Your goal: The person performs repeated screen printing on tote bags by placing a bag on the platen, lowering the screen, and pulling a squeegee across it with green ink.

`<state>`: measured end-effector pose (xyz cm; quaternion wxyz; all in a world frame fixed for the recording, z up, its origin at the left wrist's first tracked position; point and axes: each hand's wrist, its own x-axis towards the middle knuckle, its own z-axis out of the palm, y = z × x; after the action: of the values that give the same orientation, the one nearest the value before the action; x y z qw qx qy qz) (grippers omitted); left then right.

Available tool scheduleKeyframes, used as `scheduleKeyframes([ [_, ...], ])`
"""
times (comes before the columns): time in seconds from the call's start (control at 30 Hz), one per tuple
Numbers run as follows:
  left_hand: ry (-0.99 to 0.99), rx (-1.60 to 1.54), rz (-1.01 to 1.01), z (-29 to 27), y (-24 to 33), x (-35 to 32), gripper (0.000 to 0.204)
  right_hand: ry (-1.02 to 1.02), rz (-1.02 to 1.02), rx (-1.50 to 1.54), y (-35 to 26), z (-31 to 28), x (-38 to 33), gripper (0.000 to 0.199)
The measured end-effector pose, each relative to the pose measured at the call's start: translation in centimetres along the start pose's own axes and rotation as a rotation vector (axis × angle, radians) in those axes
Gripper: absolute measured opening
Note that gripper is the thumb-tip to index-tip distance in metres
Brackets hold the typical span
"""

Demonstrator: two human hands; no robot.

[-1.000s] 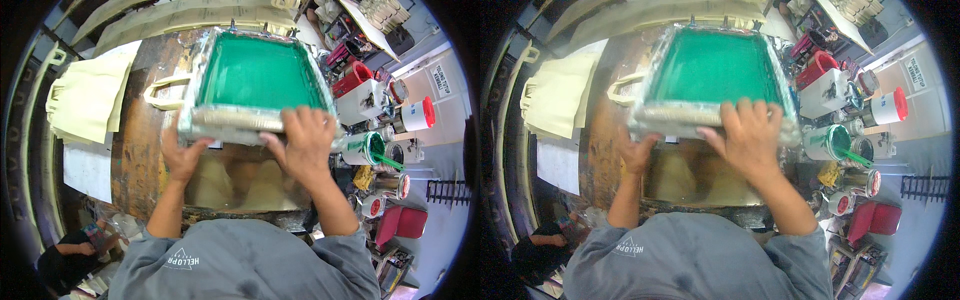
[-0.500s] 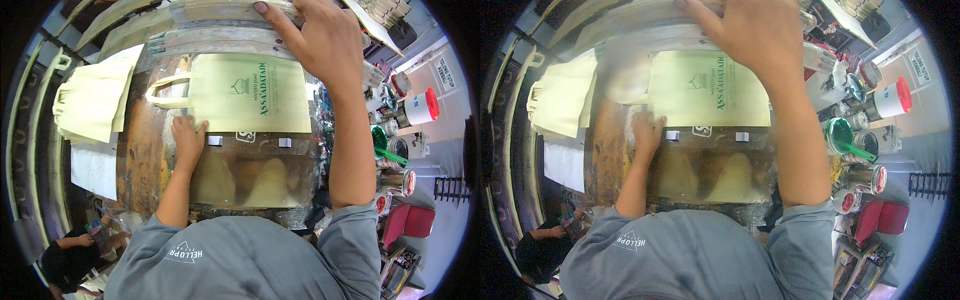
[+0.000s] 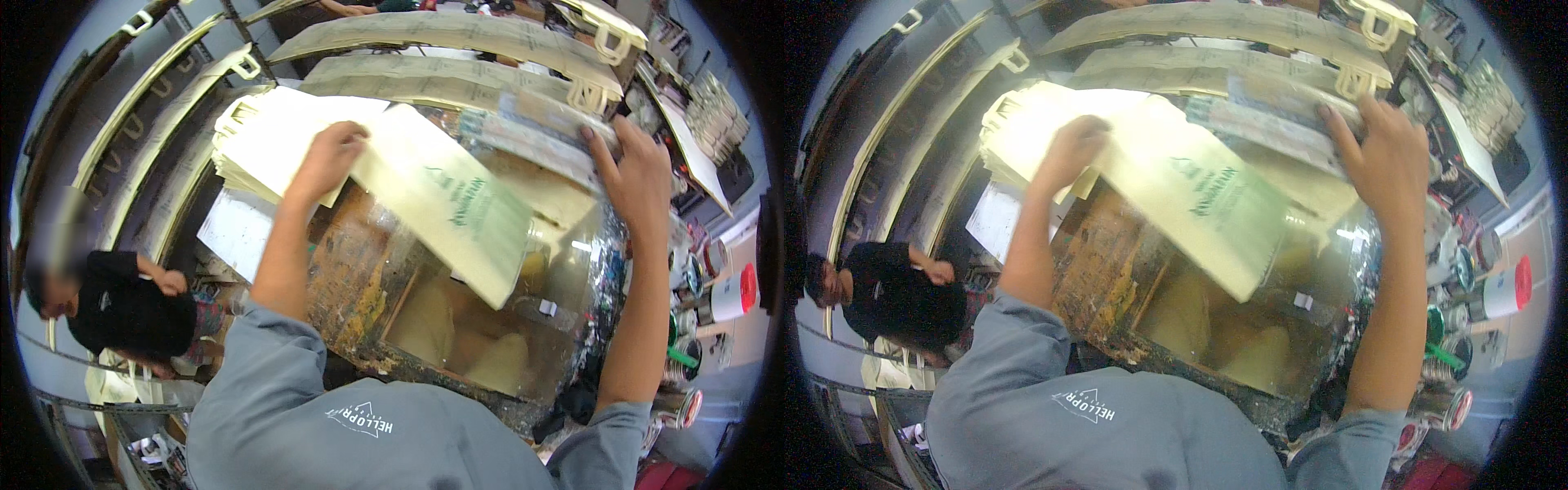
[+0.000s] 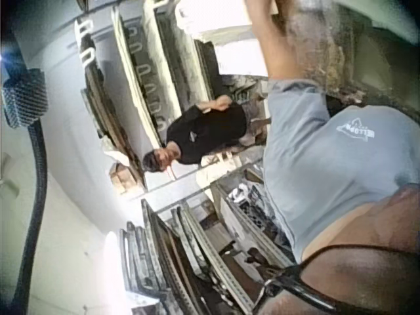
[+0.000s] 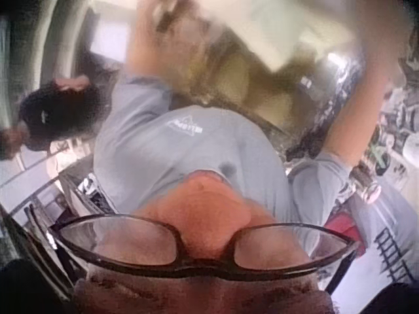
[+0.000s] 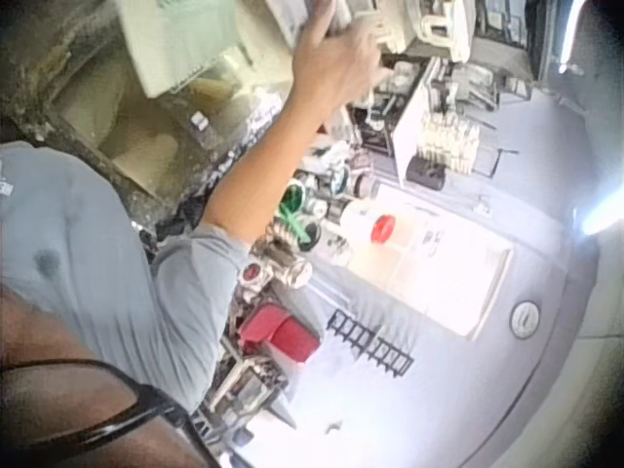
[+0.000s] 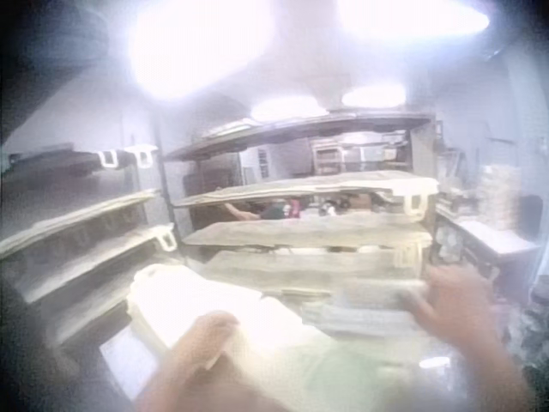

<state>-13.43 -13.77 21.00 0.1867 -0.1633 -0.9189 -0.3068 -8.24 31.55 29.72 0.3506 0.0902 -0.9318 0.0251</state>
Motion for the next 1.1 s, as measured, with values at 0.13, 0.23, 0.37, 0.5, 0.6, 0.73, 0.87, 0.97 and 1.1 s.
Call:
scheduleKeyframes([
  [0.13,0.143,0.212,-0.144,-12.0,-6.2,-6.4,0.026,0.121,-0.011,0.016,-0.5,0.4,-0.6,0.050],
  [0.23,0.293,0.248,-0.317,-19.7,-14.4,-13.1,0.026,0.056,0.027,0.031,-1.0,-0.1,0.1,0.049],
  [0.37,0.406,0.476,-0.632,-26.0,-21.1,-19.1,0.034,0.008,0.061,0.035,-1.0,-0.2,0.7,0.055],
  [0.5,0.807,1.021,-0.682,-18.8,-17.5,-14.1,0.051,-0.049,0.062,0.011,0.3,0.3,1.0,0.059],
  [0.6,0.461,0.398,-0.094,-5.5,-12.7,-7.2,0.044,0.022,0.001,-0.004,1.1,0.7,0.8,0.059],
  [0.73,-0.080,0.666,-0.094,3.7,-9.7,-0.9,0.055,0.023,0.045,0.107,-0.3,-0.2,1.5,0.054],
  [0.87,-0.207,0.960,-0.203,5.8,-12.6,1.1,0.057,0.063,-0.017,0.088,-0.4,0.3,1.0,0.053],
  [0.97,-0.219,1.012,-0.254,6.3,-13.6,1.9,0.058,0.106,-0.021,0.072,-0.5,0.1,0.6,0.052],
  [1.1,-0.163,0.983,-0.222,5.7,-15.5,2.1,0.050,0.094,0.019,0.046,-0.2,0.2,1.0,0.054],
])
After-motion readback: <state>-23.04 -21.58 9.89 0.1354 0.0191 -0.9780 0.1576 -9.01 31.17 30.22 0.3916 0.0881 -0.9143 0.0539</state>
